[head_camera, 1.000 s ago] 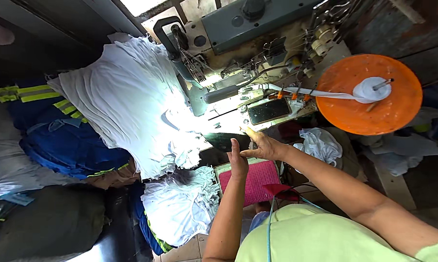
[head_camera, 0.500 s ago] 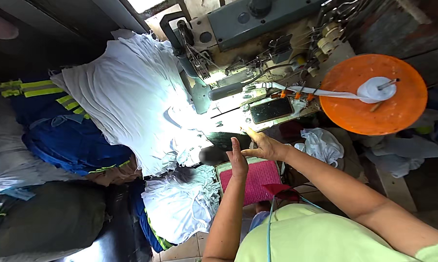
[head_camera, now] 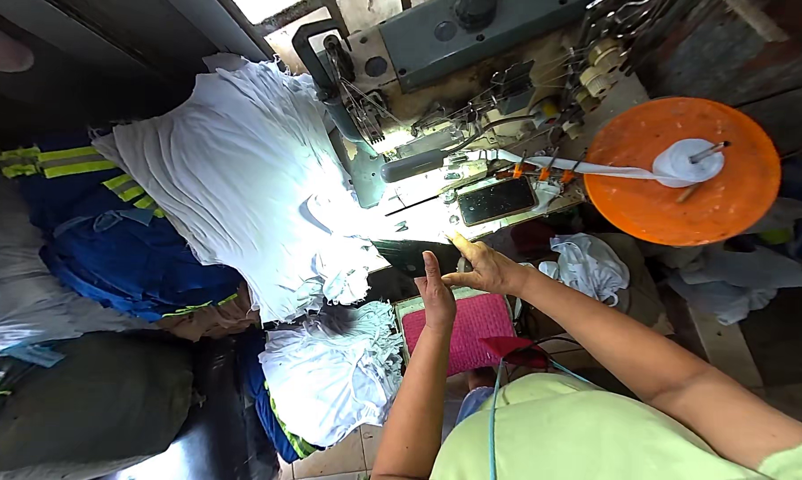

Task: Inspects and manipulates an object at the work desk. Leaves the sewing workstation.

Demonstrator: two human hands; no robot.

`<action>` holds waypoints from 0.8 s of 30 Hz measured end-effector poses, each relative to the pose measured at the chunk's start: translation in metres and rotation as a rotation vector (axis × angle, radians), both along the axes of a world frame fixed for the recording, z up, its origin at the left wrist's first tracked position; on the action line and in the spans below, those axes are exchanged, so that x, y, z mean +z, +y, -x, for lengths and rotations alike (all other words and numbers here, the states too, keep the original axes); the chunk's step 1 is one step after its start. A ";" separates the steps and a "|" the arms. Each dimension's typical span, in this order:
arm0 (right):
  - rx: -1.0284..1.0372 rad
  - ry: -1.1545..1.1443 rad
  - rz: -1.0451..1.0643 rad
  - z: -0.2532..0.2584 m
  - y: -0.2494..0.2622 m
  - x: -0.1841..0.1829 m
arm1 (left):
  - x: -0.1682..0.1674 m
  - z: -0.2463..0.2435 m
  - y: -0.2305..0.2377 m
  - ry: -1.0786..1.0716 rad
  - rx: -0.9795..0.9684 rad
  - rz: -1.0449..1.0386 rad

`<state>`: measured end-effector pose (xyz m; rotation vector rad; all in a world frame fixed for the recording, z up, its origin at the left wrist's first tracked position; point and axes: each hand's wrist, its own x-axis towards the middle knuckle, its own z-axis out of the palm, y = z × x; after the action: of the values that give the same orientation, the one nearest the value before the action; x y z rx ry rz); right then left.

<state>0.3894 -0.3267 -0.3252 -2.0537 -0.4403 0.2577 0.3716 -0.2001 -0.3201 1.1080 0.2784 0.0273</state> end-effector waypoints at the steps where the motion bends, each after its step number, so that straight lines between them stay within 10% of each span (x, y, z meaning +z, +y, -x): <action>1: -0.001 -0.004 -0.001 0.001 0.000 0.002 | -0.001 0.000 0.001 -0.004 -0.010 0.004; 24: 0.015 0.032 -0.074 0.001 -0.006 0.003 | 0.011 0.006 0.007 0.063 -0.169 -0.073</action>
<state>0.3886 -0.3324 -0.3222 -1.9718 -0.4394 0.2792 0.3651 -0.1929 -0.3096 1.2034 0.2409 -0.1494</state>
